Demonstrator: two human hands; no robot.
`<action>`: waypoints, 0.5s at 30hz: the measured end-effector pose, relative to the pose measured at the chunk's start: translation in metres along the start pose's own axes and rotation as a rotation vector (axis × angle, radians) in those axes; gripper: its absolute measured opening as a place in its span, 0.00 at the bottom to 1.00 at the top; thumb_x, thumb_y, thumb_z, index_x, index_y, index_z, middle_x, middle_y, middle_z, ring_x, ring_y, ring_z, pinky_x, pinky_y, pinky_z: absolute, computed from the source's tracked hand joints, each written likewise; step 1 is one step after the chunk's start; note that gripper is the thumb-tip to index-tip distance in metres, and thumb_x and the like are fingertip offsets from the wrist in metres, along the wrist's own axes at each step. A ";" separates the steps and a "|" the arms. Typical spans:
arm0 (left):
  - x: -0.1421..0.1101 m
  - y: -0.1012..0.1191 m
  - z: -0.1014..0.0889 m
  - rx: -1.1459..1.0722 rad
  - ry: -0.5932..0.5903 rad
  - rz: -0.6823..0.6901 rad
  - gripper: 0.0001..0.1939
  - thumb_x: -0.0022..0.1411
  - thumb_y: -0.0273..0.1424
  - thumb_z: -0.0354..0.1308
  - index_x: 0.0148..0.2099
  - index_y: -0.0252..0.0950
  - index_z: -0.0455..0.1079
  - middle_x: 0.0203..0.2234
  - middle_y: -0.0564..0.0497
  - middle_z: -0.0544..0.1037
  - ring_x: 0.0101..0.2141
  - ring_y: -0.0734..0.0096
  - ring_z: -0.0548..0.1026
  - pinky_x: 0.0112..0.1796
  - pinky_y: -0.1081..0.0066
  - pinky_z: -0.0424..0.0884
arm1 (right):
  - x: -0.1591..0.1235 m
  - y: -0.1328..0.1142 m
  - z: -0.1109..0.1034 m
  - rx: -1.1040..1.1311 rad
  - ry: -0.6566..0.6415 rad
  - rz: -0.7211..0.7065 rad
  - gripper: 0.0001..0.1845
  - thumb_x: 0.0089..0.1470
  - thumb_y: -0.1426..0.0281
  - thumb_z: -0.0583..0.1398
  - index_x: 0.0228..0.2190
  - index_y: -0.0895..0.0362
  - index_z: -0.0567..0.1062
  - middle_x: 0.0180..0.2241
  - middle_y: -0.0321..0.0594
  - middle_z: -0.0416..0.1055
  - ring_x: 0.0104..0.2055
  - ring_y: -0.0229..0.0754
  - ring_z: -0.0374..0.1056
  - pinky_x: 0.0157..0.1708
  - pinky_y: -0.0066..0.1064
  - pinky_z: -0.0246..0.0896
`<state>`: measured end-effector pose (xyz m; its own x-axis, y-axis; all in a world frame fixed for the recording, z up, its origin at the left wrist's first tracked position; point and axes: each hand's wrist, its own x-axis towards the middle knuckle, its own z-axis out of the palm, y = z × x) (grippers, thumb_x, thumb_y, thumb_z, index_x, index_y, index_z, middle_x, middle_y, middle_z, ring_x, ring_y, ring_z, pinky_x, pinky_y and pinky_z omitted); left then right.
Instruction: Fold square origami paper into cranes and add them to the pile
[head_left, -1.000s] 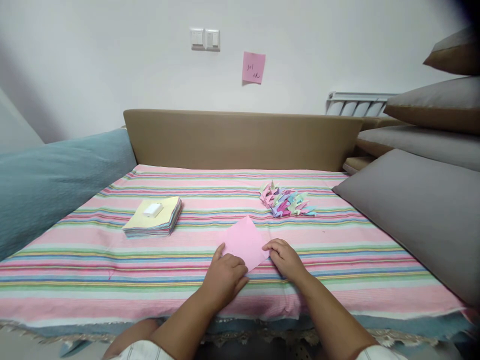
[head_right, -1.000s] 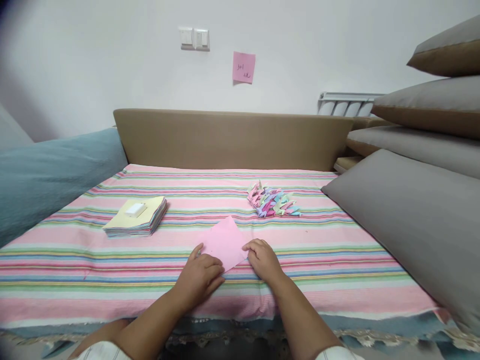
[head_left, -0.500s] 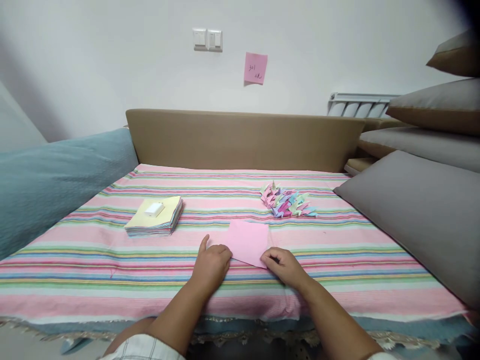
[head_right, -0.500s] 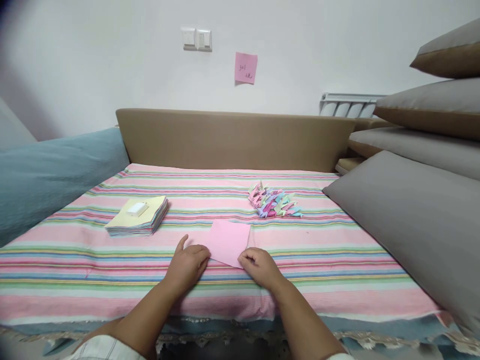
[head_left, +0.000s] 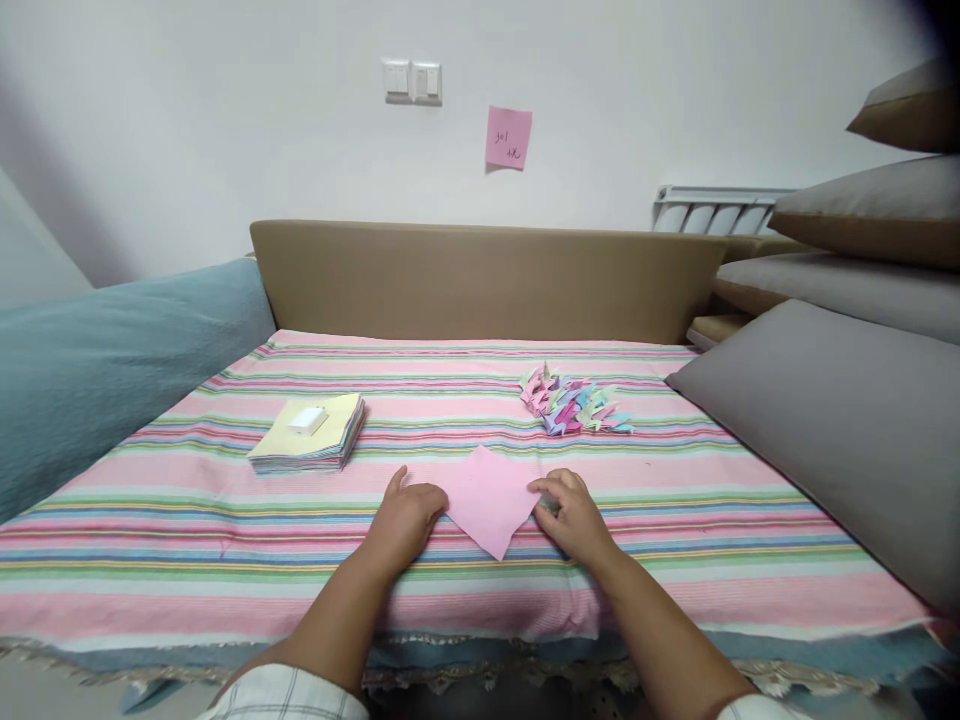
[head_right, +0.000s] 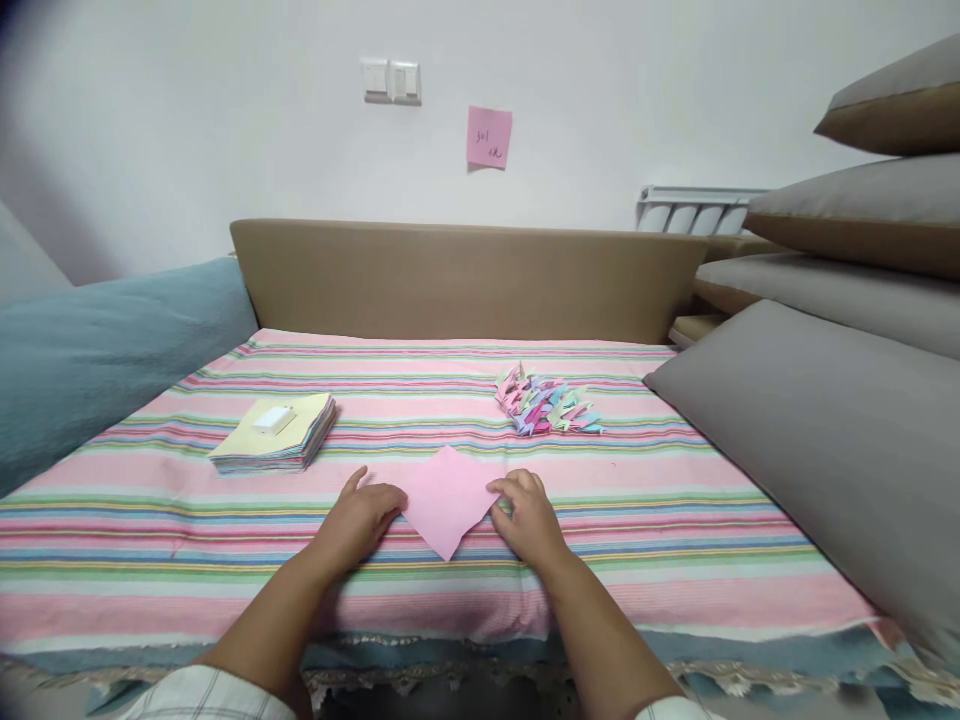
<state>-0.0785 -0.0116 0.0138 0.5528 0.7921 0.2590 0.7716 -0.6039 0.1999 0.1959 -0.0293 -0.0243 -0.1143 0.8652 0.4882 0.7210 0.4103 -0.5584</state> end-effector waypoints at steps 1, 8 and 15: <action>0.000 -0.002 -0.001 -0.006 -0.018 0.007 0.12 0.62 0.27 0.45 0.34 0.41 0.70 0.31 0.55 0.77 0.35 0.71 0.73 0.56 0.52 0.47 | 0.000 0.001 0.000 -0.010 0.002 0.005 0.14 0.45 0.75 0.57 0.36 0.55 0.75 0.38 0.45 0.65 0.45 0.48 0.61 0.47 0.41 0.59; 0.000 -0.006 -0.006 -0.021 -0.074 0.028 0.11 0.62 0.28 0.45 0.36 0.40 0.70 0.33 0.52 0.78 0.37 0.69 0.73 0.54 0.54 0.52 | -0.002 0.005 0.005 0.007 -0.105 -0.011 0.17 0.42 0.80 0.56 0.32 0.52 0.78 0.48 0.44 0.63 0.53 0.48 0.56 0.52 0.44 0.55; -0.001 -0.001 -0.011 -0.028 -0.051 0.012 0.10 0.57 0.25 0.48 0.36 0.40 0.70 0.33 0.52 0.78 0.38 0.67 0.73 0.52 0.56 0.54 | -0.002 0.008 0.007 -0.003 -0.090 -0.006 0.16 0.45 0.79 0.56 0.31 0.51 0.79 0.48 0.44 0.64 0.53 0.48 0.56 0.52 0.45 0.55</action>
<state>-0.0832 -0.0133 0.0239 0.5781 0.7876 0.2131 0.7560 -0.6153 0.2234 0.1972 -0.0253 -0.0345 -0.1792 0.8852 0.4293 0.7219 0.4148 -0.5540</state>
